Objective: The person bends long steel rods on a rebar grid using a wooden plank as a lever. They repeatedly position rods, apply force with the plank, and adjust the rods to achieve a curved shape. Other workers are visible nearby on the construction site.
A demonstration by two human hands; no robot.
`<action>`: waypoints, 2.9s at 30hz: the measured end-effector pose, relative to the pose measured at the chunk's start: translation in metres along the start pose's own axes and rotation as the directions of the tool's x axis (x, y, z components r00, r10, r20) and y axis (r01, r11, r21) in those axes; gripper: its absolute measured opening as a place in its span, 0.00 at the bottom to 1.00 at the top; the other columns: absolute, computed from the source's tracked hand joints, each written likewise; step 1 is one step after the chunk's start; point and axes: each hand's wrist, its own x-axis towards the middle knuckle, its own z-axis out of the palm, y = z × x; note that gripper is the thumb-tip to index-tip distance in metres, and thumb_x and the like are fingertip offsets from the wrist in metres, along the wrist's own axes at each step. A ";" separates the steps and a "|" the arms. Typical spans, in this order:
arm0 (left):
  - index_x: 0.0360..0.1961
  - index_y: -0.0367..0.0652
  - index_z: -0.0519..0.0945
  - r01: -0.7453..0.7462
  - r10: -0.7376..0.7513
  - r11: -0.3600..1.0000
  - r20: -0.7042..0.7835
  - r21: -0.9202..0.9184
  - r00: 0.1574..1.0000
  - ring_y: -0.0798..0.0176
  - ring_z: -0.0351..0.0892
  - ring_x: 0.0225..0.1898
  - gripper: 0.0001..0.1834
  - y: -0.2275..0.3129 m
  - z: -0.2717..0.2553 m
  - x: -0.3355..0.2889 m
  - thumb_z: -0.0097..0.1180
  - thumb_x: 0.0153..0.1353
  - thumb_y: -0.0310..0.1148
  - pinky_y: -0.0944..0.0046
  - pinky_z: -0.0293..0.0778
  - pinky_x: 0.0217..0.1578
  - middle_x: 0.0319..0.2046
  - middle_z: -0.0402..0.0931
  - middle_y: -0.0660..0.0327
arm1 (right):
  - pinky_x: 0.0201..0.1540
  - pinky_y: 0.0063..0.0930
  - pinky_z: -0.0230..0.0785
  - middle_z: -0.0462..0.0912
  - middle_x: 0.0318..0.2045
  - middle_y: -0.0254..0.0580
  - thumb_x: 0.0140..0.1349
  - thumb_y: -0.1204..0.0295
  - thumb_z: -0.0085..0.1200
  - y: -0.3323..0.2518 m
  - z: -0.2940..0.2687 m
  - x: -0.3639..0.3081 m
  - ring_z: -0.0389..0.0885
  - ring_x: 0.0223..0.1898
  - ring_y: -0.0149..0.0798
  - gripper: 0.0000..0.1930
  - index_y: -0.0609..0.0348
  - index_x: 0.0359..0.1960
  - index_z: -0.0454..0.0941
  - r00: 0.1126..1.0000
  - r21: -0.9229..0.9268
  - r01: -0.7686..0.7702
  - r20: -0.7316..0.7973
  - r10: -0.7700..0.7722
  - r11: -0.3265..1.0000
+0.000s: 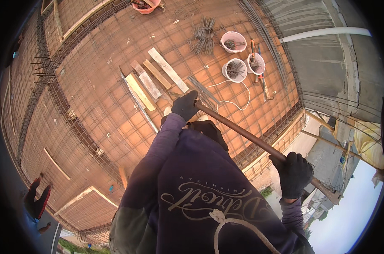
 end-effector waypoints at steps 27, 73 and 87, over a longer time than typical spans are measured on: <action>0.47 0.43 0.85 0.153 -0.236 0.954 -0.338 -0.256 0.911 0.61 0.88 0.46 0.16 -0.064 -0.043 -0.021 0.75 0.58 0.32 0.62 0.82 0.49 0.43 0.87 0.57 | 0.23 0.48 0.70 0.77 0.14 0.47 0.72 0.52 0.54 -0.110 0.352 0.052 0.80 0.17 0.53 0.25 0.51 0.16 0.75 0.932 0.658 0.015 0.263 -0.249 0.753; 0.50 0.44 0.83 0.021 -0.135 0.987 -0.765 -0.156 0.630 0.54 0.83 0.55 0.15 -0.076 -0.081 0.012 0.66 0.63 0.31 0.58 0.80 0.57 0.54 0.82 0.56 | 0.35 0.45 0.73 0.83 0.26 0.52 0.70 0.55 0.59 -0.099 0.357 0.114 0.84 0.29 0.51 0.20 0.64 0.37 0.83 0.903 0.808 -0.285 0.407 -0.139 0.516; 0.47 0.46 0.79 -0.052 -0.029 0.985 -0.452 -0.165 0.892 0.47 0.83 0.50 0.12 -0.008 -0.015 0.043 0.61 0.65 0.35 0.48 0.79 0.51 0.46 0.81 0.55 | 0.22 0.26 0.70 0.84 0.25 0.36 0.60 0.68 0.69 -0.236 0.177 0.243 0.78 0.20 0.28 0.17 0.66 0.48 0.86 0.921 0.973 -0.185 0.222 -0.320 0.141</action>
